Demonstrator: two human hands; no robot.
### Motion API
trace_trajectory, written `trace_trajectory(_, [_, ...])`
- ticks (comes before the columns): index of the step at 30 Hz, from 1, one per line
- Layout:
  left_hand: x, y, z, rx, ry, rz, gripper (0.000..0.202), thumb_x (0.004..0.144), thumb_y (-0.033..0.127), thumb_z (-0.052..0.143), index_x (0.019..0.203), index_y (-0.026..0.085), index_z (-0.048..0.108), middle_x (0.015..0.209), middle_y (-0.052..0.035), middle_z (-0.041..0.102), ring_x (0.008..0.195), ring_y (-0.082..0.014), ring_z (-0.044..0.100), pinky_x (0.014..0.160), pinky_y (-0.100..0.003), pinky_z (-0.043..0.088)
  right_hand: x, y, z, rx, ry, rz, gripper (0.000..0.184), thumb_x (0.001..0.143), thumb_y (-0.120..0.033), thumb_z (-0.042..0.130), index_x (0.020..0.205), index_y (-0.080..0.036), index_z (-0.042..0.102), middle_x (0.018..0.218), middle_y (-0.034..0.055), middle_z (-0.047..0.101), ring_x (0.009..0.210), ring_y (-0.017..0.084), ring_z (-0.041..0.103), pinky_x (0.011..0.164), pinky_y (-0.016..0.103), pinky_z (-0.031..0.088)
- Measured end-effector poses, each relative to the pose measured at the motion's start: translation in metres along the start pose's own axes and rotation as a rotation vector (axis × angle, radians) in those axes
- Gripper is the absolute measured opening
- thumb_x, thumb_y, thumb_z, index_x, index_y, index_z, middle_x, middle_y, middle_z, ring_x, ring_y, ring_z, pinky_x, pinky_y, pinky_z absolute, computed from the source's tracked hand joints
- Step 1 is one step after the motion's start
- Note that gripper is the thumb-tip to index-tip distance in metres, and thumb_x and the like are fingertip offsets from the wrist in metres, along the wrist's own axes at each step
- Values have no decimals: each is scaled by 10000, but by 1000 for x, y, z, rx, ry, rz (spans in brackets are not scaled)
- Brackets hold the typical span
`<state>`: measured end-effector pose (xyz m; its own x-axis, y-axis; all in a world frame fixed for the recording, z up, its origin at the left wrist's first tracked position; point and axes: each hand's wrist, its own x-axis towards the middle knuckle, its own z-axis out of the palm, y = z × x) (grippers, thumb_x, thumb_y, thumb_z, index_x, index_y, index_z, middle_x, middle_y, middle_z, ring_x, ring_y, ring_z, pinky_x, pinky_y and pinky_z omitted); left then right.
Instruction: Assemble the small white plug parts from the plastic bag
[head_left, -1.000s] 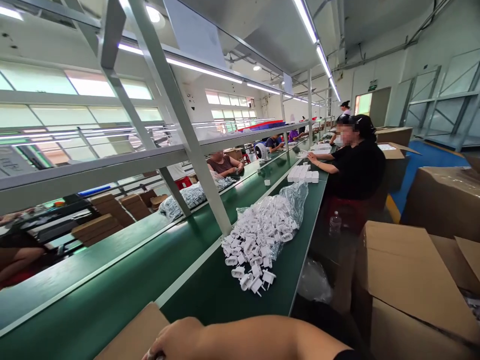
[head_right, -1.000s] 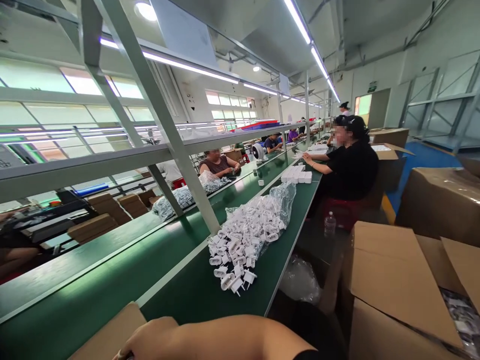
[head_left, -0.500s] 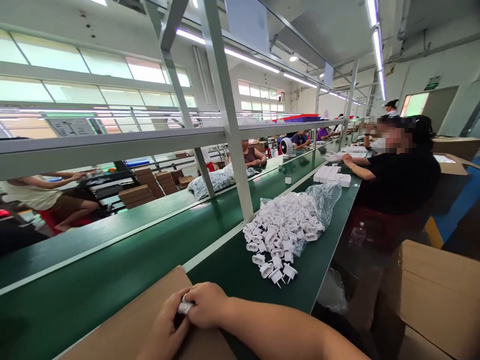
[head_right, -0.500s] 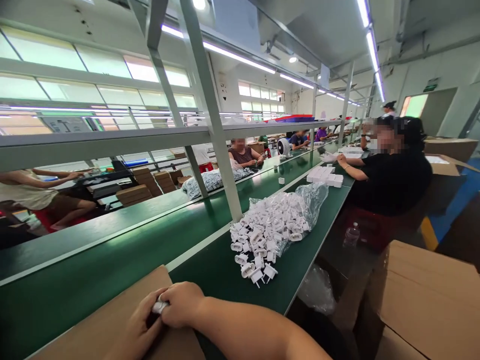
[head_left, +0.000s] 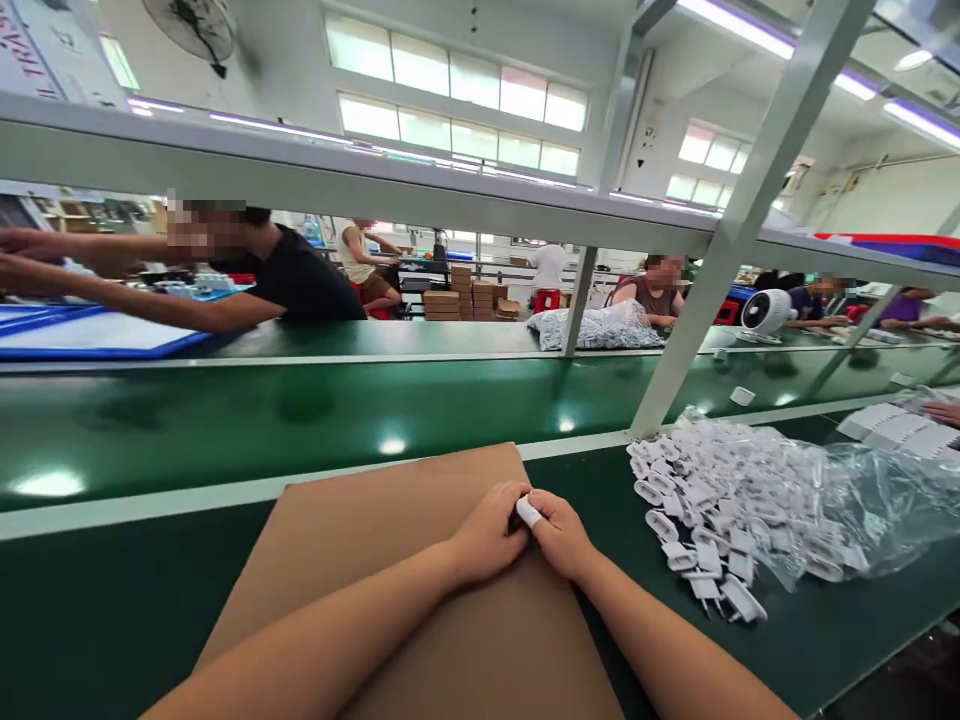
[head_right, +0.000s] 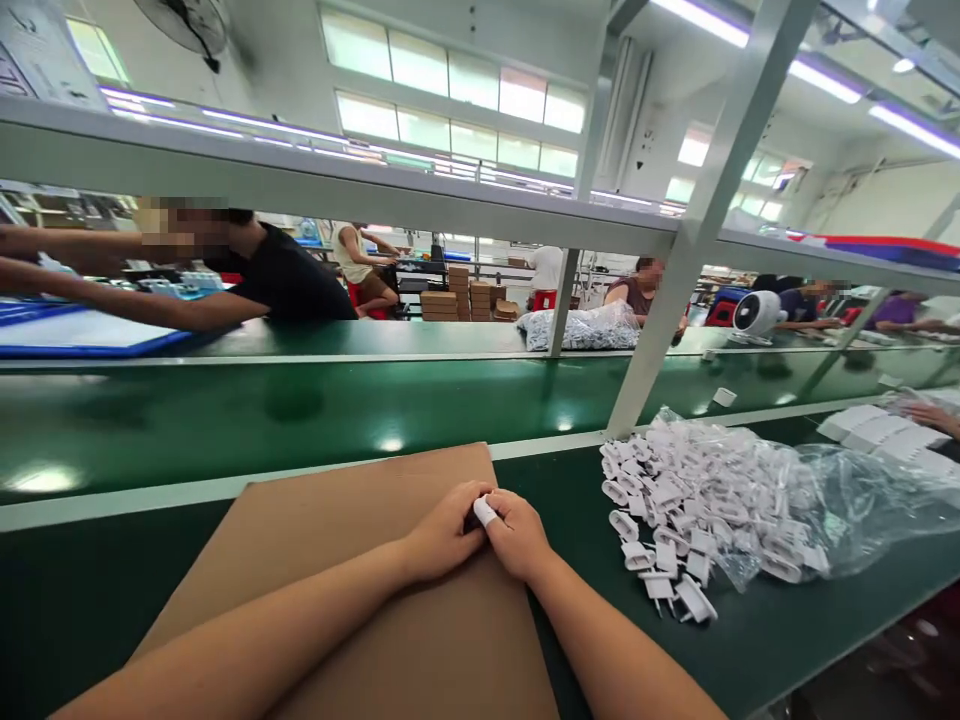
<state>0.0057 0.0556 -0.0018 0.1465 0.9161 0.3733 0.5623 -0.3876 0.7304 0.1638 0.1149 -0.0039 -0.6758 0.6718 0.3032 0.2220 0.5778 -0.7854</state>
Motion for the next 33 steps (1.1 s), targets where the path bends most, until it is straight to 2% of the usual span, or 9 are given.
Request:
trace_trajectory(4, [-2,-2,2,0,-5,10,408,722,122,578,1128,170,578,1115,-112,653,1030,-275,594,945,-448,488,-7,-10,-1,-192,-35,-87,263,939,-202,482,683,-189,539,863,38,604,860,194,550,761,311,396])
trace_trajectory(10, [-2,3,0,54,-29,64,350,730,123,566,1075,172,601,1101,-110,652,1019,-273,583,928,-446,482,-14,-15,-2,-258,-33,-194,287,970,-184,463,687,-187,508,847,37,584,826,185,503,736,312,377])
trace_trajectory(16, [0,9,-2,74,-57,81,263,726,137,581,982,190,601,1048,-87,639,995,-255,574,906,-417,488,-15,-11,-9,-230,-90,-144,324,985,-221,481,663,-185,492,809,26,585,788,178,494,710,310,361])
trace_trajectory(20, [-1,12,-2,102,-102,103,264,726,178,646,988,205,626,1069,-74,627,1004,-248,572,928,-415,479,-17,-8,-18,-154,-127,-99,355,956,-204,502,612,-183,415,711,6,549,739,162,502,679,296,354])
trace_trajectory(28, [-3,16,-1,94,-126,89,280,765,167,624,1039,218,644,1114,-73,609,1059,-242,570,970,-413,468,-20,-13,-20,-178,-138,-63,306,871,-121,577,597,-176,453,724,-2,593,762,150,529,683,282,358])
trace_trajectory(33, [-2,16,-1,103,-137,94,278,763,165,622,1035,214,649,1120,-74,606,1071,-244,572,980,-414,465,-21,-13,-20,-207,-135,-42,351,880,-158,599,578,-174,422,721,3,594,764,155,531,679,282,364])
